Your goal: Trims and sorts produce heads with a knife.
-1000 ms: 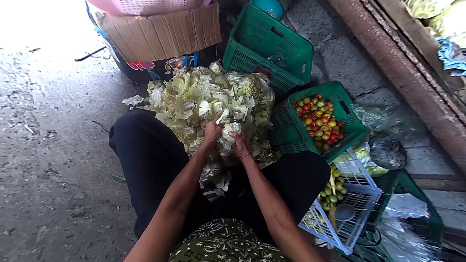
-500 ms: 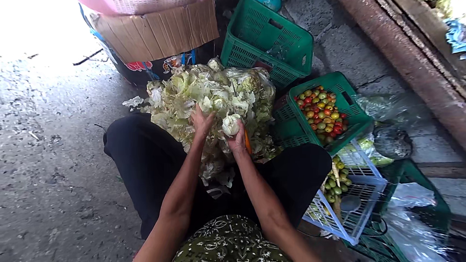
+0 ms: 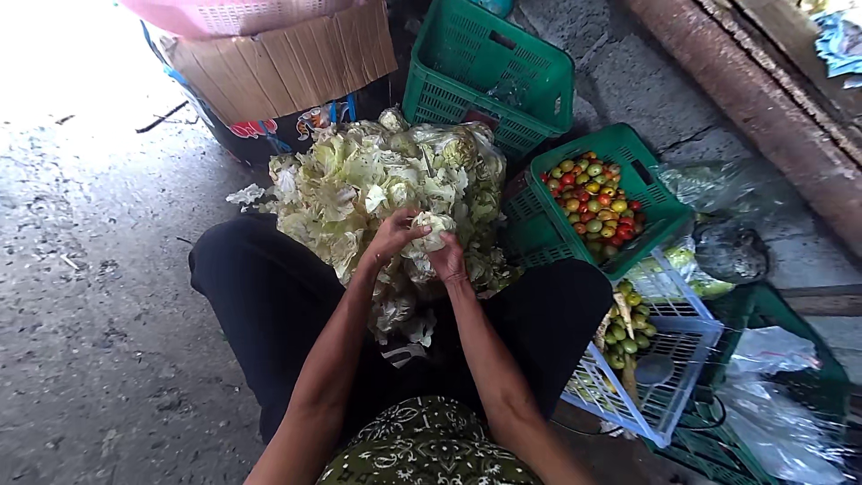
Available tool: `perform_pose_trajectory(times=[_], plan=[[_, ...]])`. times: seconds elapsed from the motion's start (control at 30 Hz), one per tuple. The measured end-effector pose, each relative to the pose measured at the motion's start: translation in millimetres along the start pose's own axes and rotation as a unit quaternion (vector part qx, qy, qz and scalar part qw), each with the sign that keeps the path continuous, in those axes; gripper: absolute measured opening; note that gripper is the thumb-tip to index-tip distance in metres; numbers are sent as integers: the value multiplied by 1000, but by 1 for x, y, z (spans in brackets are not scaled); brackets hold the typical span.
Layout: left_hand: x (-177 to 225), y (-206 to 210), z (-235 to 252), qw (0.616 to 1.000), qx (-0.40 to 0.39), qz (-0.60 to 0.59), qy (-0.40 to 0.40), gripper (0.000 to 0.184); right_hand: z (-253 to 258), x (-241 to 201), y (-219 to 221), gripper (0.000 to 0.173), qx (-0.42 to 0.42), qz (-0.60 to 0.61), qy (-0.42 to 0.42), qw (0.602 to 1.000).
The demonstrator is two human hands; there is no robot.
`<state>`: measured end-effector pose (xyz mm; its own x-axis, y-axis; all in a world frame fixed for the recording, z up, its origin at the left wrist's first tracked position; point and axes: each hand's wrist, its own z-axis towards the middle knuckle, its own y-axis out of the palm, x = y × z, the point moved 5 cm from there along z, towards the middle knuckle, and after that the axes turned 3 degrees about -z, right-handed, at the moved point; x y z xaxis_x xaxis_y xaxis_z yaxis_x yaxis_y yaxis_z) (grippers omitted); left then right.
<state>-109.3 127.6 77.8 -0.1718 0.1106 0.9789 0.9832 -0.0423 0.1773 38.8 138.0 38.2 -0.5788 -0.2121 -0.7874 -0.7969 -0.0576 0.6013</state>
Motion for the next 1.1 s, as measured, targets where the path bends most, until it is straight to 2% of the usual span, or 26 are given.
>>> perform_pose_trajectory(times=[0.1,0.17,0.23,0.3,0.37,0.4,0.47,0.6,0.7,0.77,0.8,0.87,0.93,1.0,1.1], plan=[[-4,-3,-4,998,9,55,42,28,-2,-9,-6,83,-15,-32,-5,999],[-4,-4,-14,974,27,175,141,26,-4,-10,-9,87,-13,-42,-1,999],[-1,2,-17,950,84,246,175,26,-6,-10,-11,90,-7,-53,-3,999],[0,5,-12,954,136,242,109,27,-9,-9,-12,88,2,-113,-21,993],[-7,2,-17,973,113,199,25,28,-13,-10,-11,87,10,-205,-50,977],[-16,-4,-19,978,86,188,16,28,-14,-10,-12,86,15,-233,-60,970],[-22,-11,-17,980,55,193,20,33,-14,-10,-14,82,26,-243,-63,968],[9,-1,-18,982,55,182,10,36,-15,-12,-19,75,49,-236,-54,969],[-1,0,-19,988,6,154,32,37,-15,-9,-21,73,61,-246,-42,967],[-2,3,-18,990,56,128,31,27,-15,-2,-23,71,85,-228,-11,970],[-2,4,-18,989,83,122,17,29,-16,1,-24,71,107,-202,11,974],[-9,-1,-20,988,89,129,-2,37,-16,4,-25,73,140,-133,40,980],[-26,-6,-23,990,43,130,-21,44,-15,7,-27,75,152,-93,57,982],[-28,3,-24,992,-5,123,-30,50,-16,9,-27,75,156,-85,70,982],[-22,14,-22,984,-15,178,-15,63,-19,9,-25,73,152,-83,83,981]])
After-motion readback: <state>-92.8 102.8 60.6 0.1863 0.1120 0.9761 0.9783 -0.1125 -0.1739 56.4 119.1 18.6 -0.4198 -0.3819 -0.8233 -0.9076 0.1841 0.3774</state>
